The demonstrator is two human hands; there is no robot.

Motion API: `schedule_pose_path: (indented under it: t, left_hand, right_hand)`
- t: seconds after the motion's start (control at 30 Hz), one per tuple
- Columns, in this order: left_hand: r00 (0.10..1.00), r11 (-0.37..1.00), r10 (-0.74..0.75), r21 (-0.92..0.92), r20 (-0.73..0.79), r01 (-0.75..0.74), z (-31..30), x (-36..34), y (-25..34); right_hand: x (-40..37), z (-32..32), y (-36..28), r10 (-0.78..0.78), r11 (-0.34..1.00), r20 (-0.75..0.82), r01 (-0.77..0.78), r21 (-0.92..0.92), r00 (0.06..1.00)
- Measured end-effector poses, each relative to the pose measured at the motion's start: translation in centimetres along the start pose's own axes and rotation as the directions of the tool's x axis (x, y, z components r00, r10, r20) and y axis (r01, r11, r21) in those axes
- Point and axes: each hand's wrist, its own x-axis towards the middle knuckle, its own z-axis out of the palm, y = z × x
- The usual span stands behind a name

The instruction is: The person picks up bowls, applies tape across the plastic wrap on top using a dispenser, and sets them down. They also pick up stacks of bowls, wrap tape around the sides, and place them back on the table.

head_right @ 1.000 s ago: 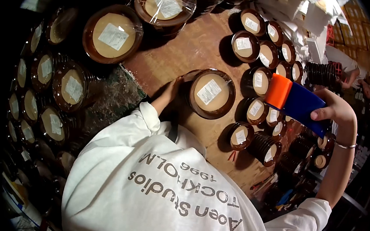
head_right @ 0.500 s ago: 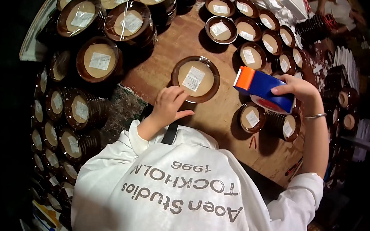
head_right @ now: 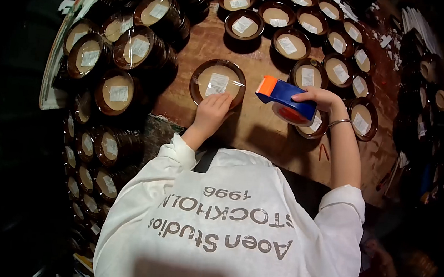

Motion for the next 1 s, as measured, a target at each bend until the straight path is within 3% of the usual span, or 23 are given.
schedule_pose_path:
  t: [0.07, 0.2, 0.23, 0.33, 0.47, 0.5, 0.53, 0.6, 0.67, 0.73, 0.83, 0.9, 1.0]
  left_hand:
    - [0.999, 0.99, -0.03, -0.138, 0.022, 0.032, -0.7, 0.1, -0.4]
    - [0.999, 0.976, -0.011, -0.219, 0.048, 0.022, -1.7, 1.4, -2.4]
    - [0.998, 0.978, -0.009, -0.206, 0.055, 0.02, -2.1, 2.0, -2.9]
    - [0.991, 0.956, -0.027, -0.286, 0.13, 0.064, -2.7, 3.7, -5.3]
    - [0.961, 0.95, -0.133, -0.245, 0.241, 0.193, -2.4, 5.8, -7.9]
    - [0.935, 0.93, -0.214, -0.232, 0.284, 0.284, -2.4, 6.4, -8.2]
    - [0.944, 0.93, -0.208, -0.246, 0.258, 0.272, -2.1, 7.0, -8.7]
    - [0.854, 0.865, -0.346, -0.22, 0.389, 0.451, -1.9, 8.2, -9.1]
    - [0.876, 0.86, -0.322, -0.275, 0.36, 0.429, -0.6, 8.2, -10.8]
    - [0.796, 0.781, -0.393, -0.29, 0.461, 0.554, -0.5, 9.0, -11.5]
    - [0.82, 0.819, -0.356, -0.273, 0.448, 0.505, -0.1, 9.8, -11.4]
    - [0.74, 0.804, -0.394, -0.186, 0.545, 0.564, -0.4, 10.6, -11.1]
    - [0.741, 0.807, -0.383, -0.191, 0.552, 0.559, -0.3, 10.9, -11.2]
  right_hand:
    - [1.0, -0.7, 1.9, -0.003, 0.999, 0.025, 0.002, 0.052, 1.0]
    - [2.9, -0.5, 3.0, -0.079, 0.98, 0.118, 0.056, 0.19, 0.99]
    - [3.4, 0.0, 3.3, -0.107, 0.971, 0.03, 0.098, 0.22, 0.994]
    - [4.7, 0.9, 2.7, -0.17, 0.926, 0.086, 0.13, 0.354, 0.982]
    - [7.1, 1.2, 2.5, -0.245, 0.831, 0.052, 0.182, 0.525, 0.968]
    - [7.5, 1.0, 2.8, -0.252, 0.825, 0.045, 0.19, 0.533, 0.967]
    - [7.8, 0.9, 3.3, -0.232, 0.81, 0.02, 0.182, 0.557, 0.972]
    - [8.3, 0.7, 4.4, -0.215, 0.787, -0.013, 0.181, 0.59, 0.977]
    - [8.1, 1.2, 6.4, -0.192, 0.708, -0.016, 0.15, 0.69, 0.981]
    - [8.3, 2.0, 8.3, -0.172, 0.683, -0.06, 0.163, 0.712, 0.983]
    - [8.8, 4.1, 10.0, -0.161, 0.562, -0.06, 0.142, 0.815, 0.985]
    - [9.8, 5.2, 11.3, -0.193, 0.49, -0.058, 0.147, 0.859, 0.98]
    - [10.0, 5.8, 12.3, -0.195, 0.383, -0.08, 0.151, 0.911, 0.977]
